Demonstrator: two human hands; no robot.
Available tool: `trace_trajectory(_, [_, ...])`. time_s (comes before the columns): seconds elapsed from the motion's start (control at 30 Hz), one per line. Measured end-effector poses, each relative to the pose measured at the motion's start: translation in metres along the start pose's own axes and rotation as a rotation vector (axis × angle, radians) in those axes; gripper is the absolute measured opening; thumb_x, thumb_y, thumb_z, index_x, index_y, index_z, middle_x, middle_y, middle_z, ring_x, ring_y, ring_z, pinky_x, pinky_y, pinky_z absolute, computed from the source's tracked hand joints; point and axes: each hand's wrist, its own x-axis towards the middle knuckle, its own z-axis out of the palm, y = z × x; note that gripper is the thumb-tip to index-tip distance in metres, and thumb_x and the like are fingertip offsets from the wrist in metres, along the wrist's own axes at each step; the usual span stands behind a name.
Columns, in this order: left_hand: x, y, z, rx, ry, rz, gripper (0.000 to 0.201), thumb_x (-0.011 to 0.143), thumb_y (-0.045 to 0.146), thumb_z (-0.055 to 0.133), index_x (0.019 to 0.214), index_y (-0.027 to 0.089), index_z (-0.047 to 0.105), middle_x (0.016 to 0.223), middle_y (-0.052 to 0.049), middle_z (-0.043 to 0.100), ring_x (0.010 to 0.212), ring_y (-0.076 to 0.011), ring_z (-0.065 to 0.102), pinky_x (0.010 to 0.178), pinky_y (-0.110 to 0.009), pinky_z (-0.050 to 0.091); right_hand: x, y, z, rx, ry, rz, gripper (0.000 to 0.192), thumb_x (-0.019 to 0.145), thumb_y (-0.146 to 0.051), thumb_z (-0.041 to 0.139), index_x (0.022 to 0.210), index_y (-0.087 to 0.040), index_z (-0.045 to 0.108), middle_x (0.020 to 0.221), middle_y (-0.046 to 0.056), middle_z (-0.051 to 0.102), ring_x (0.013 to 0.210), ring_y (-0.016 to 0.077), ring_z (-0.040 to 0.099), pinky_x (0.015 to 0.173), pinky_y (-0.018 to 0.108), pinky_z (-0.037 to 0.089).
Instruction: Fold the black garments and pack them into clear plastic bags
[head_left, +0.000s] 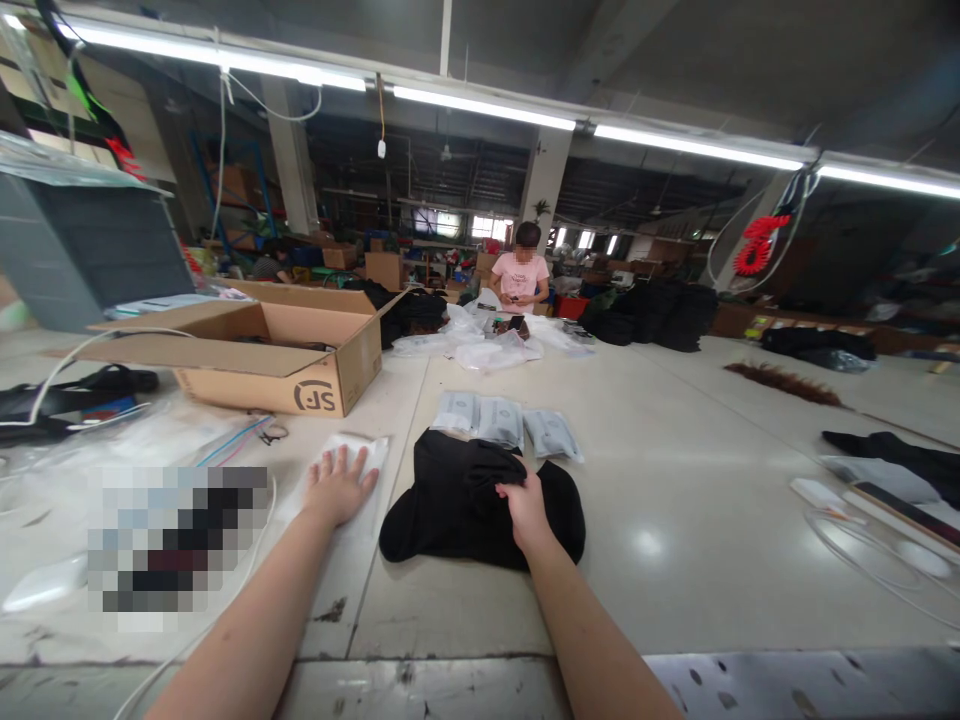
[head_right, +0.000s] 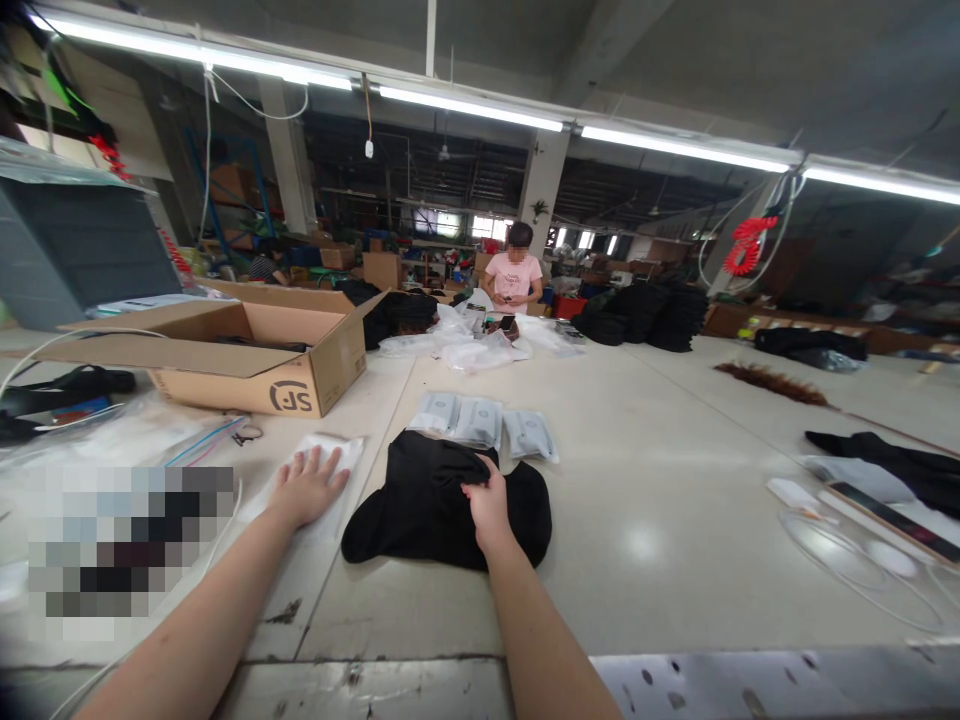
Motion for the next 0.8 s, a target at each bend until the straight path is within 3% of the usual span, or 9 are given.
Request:
trace_trajectory(0.17, [-0.004,0.005,-0.008,0.032,0.049,0.019,0.068,0.093,0.06,0.033,0.151,0.026,0.042,0.156,-0.019,0.038,0.141,-0.0437,0.033,0.109,-0.06,0.025,-0.002,-0.004,0.001,-0.025,-0.02,-0.022,0.048,0.054,-0.011,0.054,0.099,-0.018,0.07,0.084,0.001,0.072,0.071,0.0176,0.061,0.064,0.028,0.049])
trace_trajectory(0.23, [-0.005,0.005,-0.014,0.015,0.124,0.017,0.065,0.095,0.058,0.03,0.148,0.025,0.046,0.151,-0.02,0.045,0.136,-0.0419,0.04,0.107,-0.059,0.029,-0.002,-0.003,0.001,-0.034,-0.018,-0.024,0.047,0.055,-0.011,0.055,0.098,-0.018,0.07,0.085,0.001,0.072,0.074,0.0188,0.063,0.065,0.029,0.05])
trace_trajectory(0.33, [-0.004,0.003,-0.016,-0.008,0.227,-0.007,0.061,0.099,0.049,0.025,0.151,0.023,0.041,0.154,-0.019,0.041,0.141,-0.0396,0.034,0.11,-0.056,0.027,0.0,-0.001,0.0,-0.037,-0.004,-0.027,0.046,0.055,-0.01,0.057,0.098,-0.019,0.07,0.085,0.001,0.073,0.076,0.0195,0.065,0.067,0.03,0.052])
trace_trajectory(0.47, [0.0,-0.002,-0.006,-0.012,0.032,0.014,0.064,0.097,0.053,0.032,0.153,0.023,0.039,0.161,-0.018,0.03,0.146,-0.0431,0.026,0.113,-0.06,0.022,0.001,0.004,-0.002,-0.04,-0.049,-0.042,0.048,0.063,-0.013,0.065,0.111,-0.02,0.066,0.094,0.003,0.074,0.076,0.0204,0.068,0.068,0.032,0.055])
trace_trajectory(0.53, [0.001,-0.004,-0.002,-0.022,0.025,0.029,0.064,0.096,0.054,0.032,0.151,0.023,0.041,0.16,-0.019,0.032,0.145,-0.044,0.028,0.112,-0.062,0.023,0.001,0.005,-0.001,-0.034,-0.108,-0.081,0.052,0.067,-0.019,0.071,0.119,-0.021,0.063,0.112,0.007,0.072,0.09,0.0242,0.07,0.076,0.037,0.057])
trace_trajectory(0.6, [0.0,-0.005,-0.003,-0.049,0.103,0.044,0.06,0.097,0.048,0.032,0.148,0.018,0.046,0.155,-0.021,0.038,0.143,-0.0427,0.033,0.111,-0.061,0.026,-0.001,0.005,0.0,-0.044,-0.148,-0.154,0.053,0.069,-0.023,0.075,0.121,-0.023,0.061,0.136,0.01,0.061,0.118,0.0284,0.063,0.093,0.042,0.055])
trace_trajectory(0.67, [-0.003,-0.004,-0.01,-0.103,0.228,0.074,0.056,0.096,0.04,0.033,0.139,0.011,0.054,0.145,-0.024,0.049,0.136,-0.0404,0.042,0.109,-0.056,0.032,-0.004,0.002,0.001,-0.074,-0.178,-0.207,0.052,0.07,-0.025,0.078,0.119,-0.024,0.062,0.151,0.01,0.048,0.137,0.029,0.048,0.11,0.045,0.044])
trace_trajectory(0.73, [-0.01,0.002,-0.023,-0.202,0.344,0.135,0.05,0.095,0.04,0.035,0.124,0.009,0.063,0.128,-0.024,0.061,0.124,-0.0372,0.053,0.105,-0.051,0.038,-0.008,-0.001,0.003,-0.104,-0.221,-0.21,0.053,0.07,-0.028,0.08,0.12,-0.025,0.061,0.157,0.009,0.039,0.143,0.0283,0.04,0.117,0.045,0.036])
trace_trajectory(0.8, [-0.021,0.018,-0.035,-0.385,0.329,0.224,0.045,0.095,0.047,0.038,0.102,0.015,0.069,0.101,-0.016,0.07,0.105,-0.0321,0.063,0.096,-0.045,0.045,-0.013,-0.006,0.004,-0.121,-0.283,-0.207,0.056,0.068,-0.029,0.082,0.12,-0.026,0.06,0.162,0.008,0.029,0.146,0.0283,0.035,0.118,0.044,0.035])
